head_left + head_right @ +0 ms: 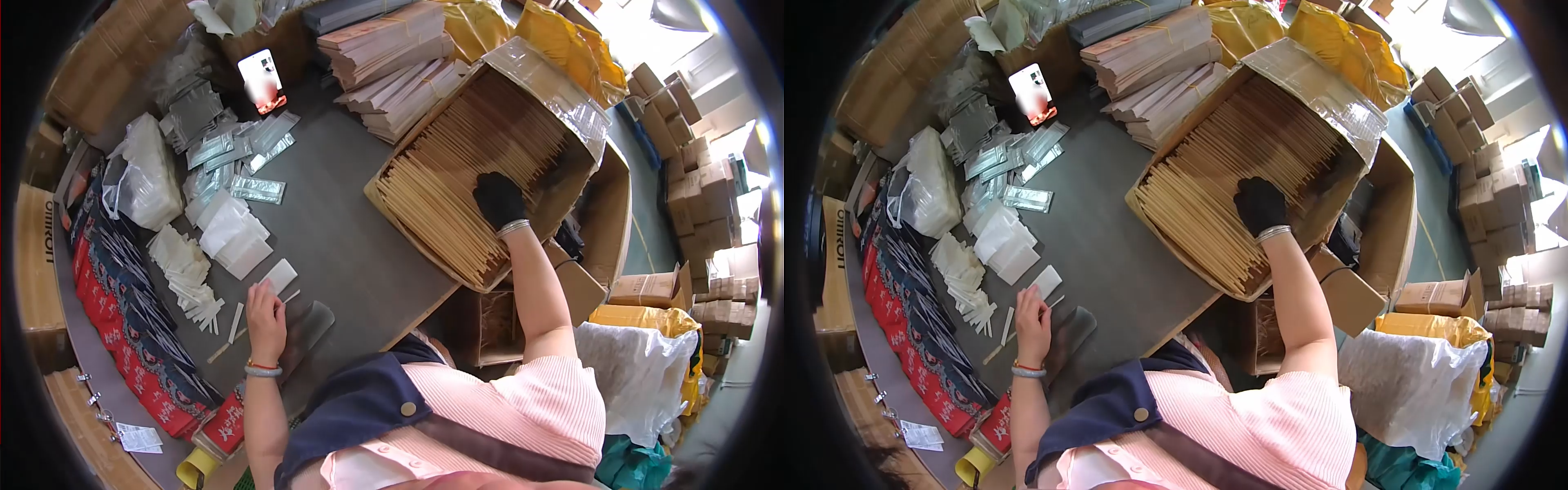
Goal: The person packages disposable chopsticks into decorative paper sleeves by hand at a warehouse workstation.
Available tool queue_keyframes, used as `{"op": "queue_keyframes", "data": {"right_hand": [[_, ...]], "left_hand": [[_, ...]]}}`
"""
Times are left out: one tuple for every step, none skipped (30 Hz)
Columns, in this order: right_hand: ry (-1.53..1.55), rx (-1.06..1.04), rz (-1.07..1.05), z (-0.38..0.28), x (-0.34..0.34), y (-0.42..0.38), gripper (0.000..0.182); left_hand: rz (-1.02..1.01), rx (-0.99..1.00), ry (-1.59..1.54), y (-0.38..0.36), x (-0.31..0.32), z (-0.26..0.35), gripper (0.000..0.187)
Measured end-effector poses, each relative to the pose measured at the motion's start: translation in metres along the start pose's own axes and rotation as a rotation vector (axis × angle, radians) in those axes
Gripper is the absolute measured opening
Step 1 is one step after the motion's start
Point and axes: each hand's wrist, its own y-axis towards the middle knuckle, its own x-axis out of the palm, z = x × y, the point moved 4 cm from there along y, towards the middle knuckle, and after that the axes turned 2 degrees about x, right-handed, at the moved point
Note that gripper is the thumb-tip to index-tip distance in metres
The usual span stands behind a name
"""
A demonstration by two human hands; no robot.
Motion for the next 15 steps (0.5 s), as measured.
{"op": "queue_keyframes", "data": {"right_hand": [[-0.011,0.003,-0.03,-0.001,0.003,0.002,0.019],[-0.023,0.008,-0.06,-0.001,0.005,0.004,0.019],[-0.025,-0.006,-0.048,0.001,0.007,0.006,0.018],[-0.025,-0.015,-0.038,0.003,0.01,0.006,0.018],[-0.025,-0.023,-0.026,0.003,0.011,0.006,0.018],[-0.031,-0.013,-0.027,0.002,0.011,0.006,0.018],[-0.037,-0.005,-0.026,0.0,0.009,0.006,0.018],[-0.044,0.003,-0.025,-0.001,0.008,0.007,0.018],[-0.033,-0.004,-0.023,0.0,0.009,0.008,0.018],[-0.022,-0.011,-0.022,0.002,0.01,0.01,0.017],[-0.01,-0.019,-0.021,0.003,0.01,0.011,0.017],[-0.012,-0.021,-0.03,0.002,0.01,0.011,0.017],[-0.014,-0.025,-0.039,0.001,0.01,0.012,0.016],[-0.016,-0.03,-0.047,0.0,0.009,0.013,0.016],[-0.04,-0.033,-0.036,-0.002,0.01,0.013,0.015]], "left_hand": [[0.005,-0.002,0.002,-0.001,-0.001,0.0,0.017],[0.009,-0.005,0.003,-0.002,-0.002,0.001,0.015],[0.009,-0.007,0.003,-0.003,-0.002,0.001,0.014],[0.004,-0.015,0.002,-0.004,-0.001,0.001,0.013],[0.0,-0.02,0.003,-0.004,-0.001,0.001,0.012],[-0.002,-0.025,0.003,-0.003,-0.001,0.001,0.011],[-0.002,-0.03,-0.006,-0.003,-0.001,0.002,0.011],[0.0,-0.036,-0.016,-0.003,-0.002,0.003,0.011],[0.003,-0.043,-0.026,-0.003,-0.002,0.003,0.012],[0.0,-0.044,-0.023,-0.004,-0.001,0.003,0.011],[-0.003,-0.045,-0.02,-0.004,-0.001,0.003,0.011],[-0.004,-0.047,-0.016,-0.004,-0.001,0.002,0.011],[-0.004,-0.049,-0.013,-0.004,-0.001,0.002,0.011],[-0.003,-0.05,-0.01,-0.004,-0.001,0.002,0.011],[-0.003,-0.051,-0.007,-0.005,-0.002,0.002,0.011]]}}
